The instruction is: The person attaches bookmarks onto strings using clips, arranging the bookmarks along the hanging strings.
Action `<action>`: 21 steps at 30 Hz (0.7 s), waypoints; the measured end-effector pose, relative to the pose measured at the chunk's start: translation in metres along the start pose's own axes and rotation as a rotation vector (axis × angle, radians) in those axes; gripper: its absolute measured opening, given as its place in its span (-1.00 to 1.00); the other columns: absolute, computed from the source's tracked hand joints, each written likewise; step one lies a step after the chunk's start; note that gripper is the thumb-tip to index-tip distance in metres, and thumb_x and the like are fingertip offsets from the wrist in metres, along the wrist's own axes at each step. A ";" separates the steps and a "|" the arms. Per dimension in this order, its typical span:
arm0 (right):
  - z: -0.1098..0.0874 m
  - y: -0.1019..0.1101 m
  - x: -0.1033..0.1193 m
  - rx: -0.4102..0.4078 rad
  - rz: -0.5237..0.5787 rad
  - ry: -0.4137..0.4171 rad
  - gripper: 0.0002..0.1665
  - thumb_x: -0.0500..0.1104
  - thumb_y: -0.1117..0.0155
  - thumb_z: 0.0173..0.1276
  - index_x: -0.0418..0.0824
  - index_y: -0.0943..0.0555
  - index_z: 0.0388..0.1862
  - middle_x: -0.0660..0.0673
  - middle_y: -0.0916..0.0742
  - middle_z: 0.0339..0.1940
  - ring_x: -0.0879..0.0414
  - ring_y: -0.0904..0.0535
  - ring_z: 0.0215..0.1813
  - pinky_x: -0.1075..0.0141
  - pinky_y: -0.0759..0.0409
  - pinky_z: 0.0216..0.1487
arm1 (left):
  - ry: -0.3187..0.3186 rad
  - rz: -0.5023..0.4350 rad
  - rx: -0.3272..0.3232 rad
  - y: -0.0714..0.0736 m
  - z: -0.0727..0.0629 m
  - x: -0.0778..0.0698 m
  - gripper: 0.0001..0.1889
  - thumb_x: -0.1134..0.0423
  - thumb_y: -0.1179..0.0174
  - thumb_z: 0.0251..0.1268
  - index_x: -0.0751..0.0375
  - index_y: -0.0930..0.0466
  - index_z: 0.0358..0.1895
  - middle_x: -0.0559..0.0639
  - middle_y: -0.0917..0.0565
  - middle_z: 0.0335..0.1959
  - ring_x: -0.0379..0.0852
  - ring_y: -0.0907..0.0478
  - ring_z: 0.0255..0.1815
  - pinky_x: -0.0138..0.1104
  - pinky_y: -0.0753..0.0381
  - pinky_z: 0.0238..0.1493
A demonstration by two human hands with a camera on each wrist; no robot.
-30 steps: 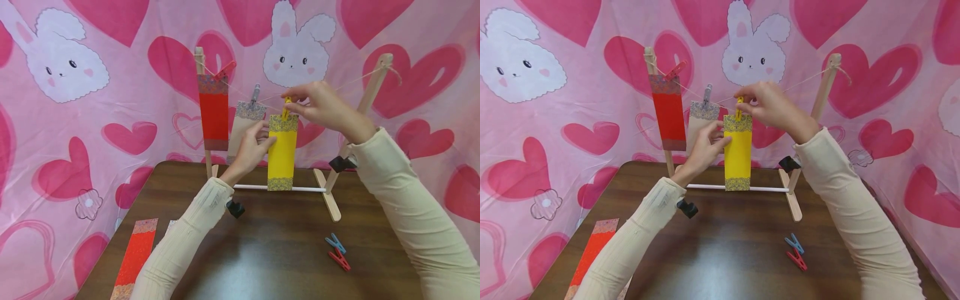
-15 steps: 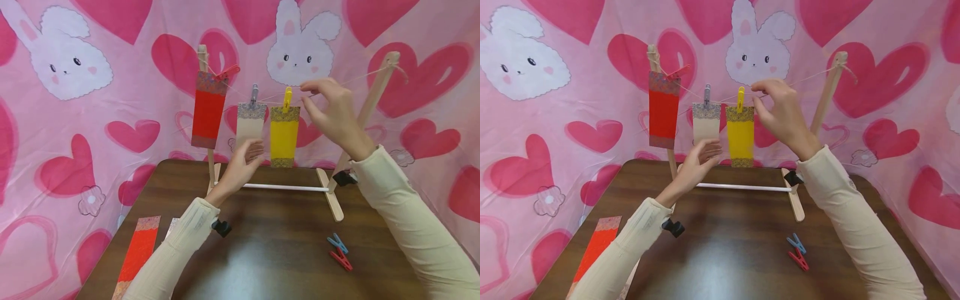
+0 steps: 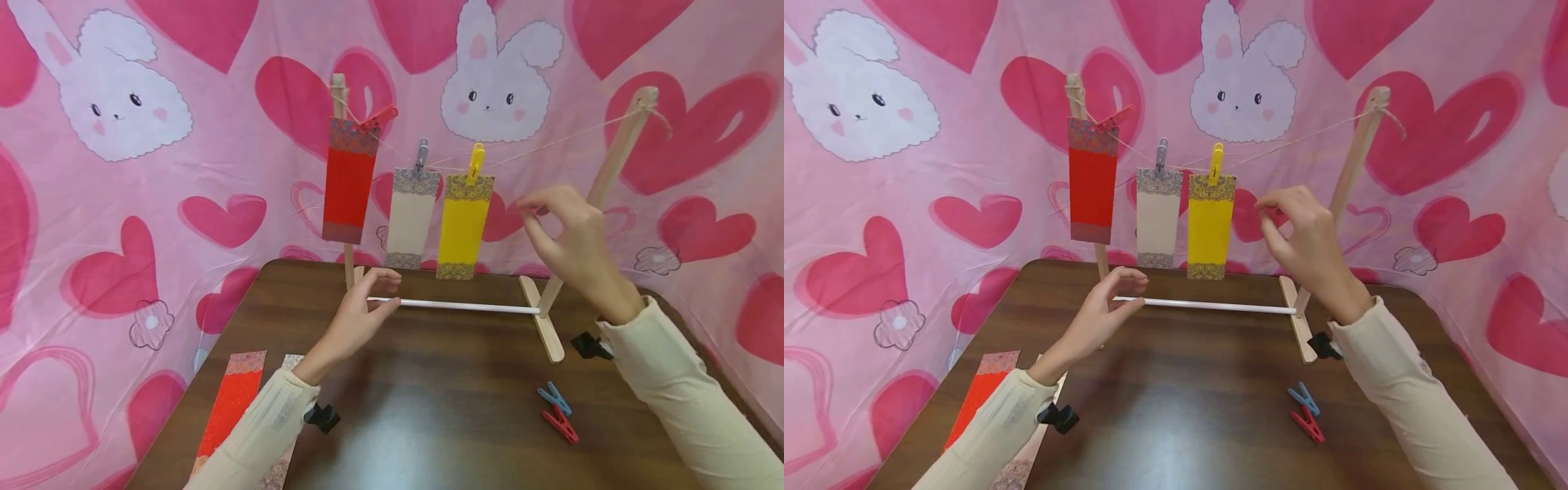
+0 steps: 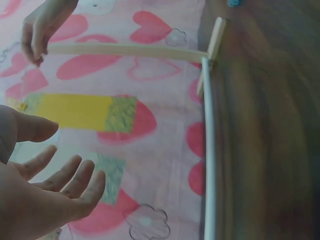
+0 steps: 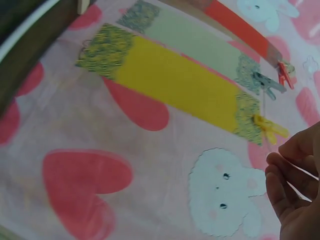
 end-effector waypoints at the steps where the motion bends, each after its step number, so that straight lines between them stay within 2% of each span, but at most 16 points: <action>1: -0.005 0.001 -0.001 0.005 -0.003 -0.015 -0.80 -0.52 -0.27 0.20 -0.41 -0.69 -0.20 -0.23 -0.75 -0.26 -0.06 -0.58 -0.20 0.50 -0.43 0.00 | 0.010 0.007 -0.004 0.003 -0.004 0.002 -0.61 0.47 -0.27 0.29 0.28 -0.47 0.17 0.07 -0.59 0.10 0.02 -0.54 0.18 -0.14 -0.63 0.10; 4: -0.022 0.003 -0.002 0.012 -0.010 -0.056 -0.78 -0.51 -0.30 0.17 -0.38 -0.71 -0.19 -0.20 -0.76 -0.27 -0.06 -0.58 -0.22 0.54 -0.41 -0.01 | 0.041 0.035 -0.016 0.012 -0.017 0.008 -0.61 0.44 -0.28 0.30 0.25 -0.49 0.17 0.03 -0.60 0.10 0.02 -0.54 0.18 -0.15 -0.63 0.09; 11: -0.058 0.007 -0.007 0.029 -0.018 -0.136 -0.81 -0.46 -0.33 0.16 -0.36 -0.72 -0.22 -0.19 -0.76 -0.29 0.05 -0.57 -0.25 0.58 -0.38 -0.14 | 0.084 0.073 -0.025 0.026 -0.043 0.015 -0.60 0.43 -0.29 0.30 0.22 -0.48 0.17 0.04 -0.60 0.11 0.06 -0.53 0.20 -0.01 -0.59 0.13; 16: -0.077 0.009 -0.007 0.053 -0.038 -0.169 -0.79 -0.44 -0.36 0.15 -0.32 -0.72 -0.20 -0.15 -0.75 -0.29 0.18 -0.56 -0.25 0.61 -0.39 -0.23 | 0.079 0.079 -0.039 0.033 -0.054 0.018 -0.60 0.47 -0.30 0.26 0.27 -0.49 0.16 0.07 -0.61 0.11 0.07 -0.54 0.17 -0.16 -0.63 0.07; 18: -0.083 0.010 -0.006 0.039 -0.034 -0.172 -0.75 -0.46 -0.39 0.11 -0.31 -0.72 -0.20 -0.13 -0.75 -0.30 0.22 -0.56 -0.26 0.61 -0.39 -0.23 | 0.081 0.079 -0.044 0.036 -0.058 0.019 -0.60 0.48 -0.30 0.25 0.28 -0.49 0.15 0.08 -0.61 0.10 0.07 -0.54 0.15 -0.24 -0.64 0.05; 21: -0.091 0.011 -0.005 0.021 -0.019 -0.176 -0.72 -0.49 -0.40 0.07 -0.30 -0.73 -0.21 -0.11 -0.75 -0.32 0.22 -0.56 -0.26 0.61 -0.39 -0.16 | 0.097 0.093 -0.059 0.040 -0.065 0.021 -0.60 0.47 -0.31 0.24 0.25 -0.50 0.14 0.07 -0.62 0.08 0.13 -0.54 0.14 -0.26 -0.63 0.05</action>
Point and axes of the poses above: each hand's wrist, its own z-axis towards the middle knuckle, its own y-axis out of the back of the hand, x = y × z, the point moved 5 cm from there along z, towards the middle knuckle
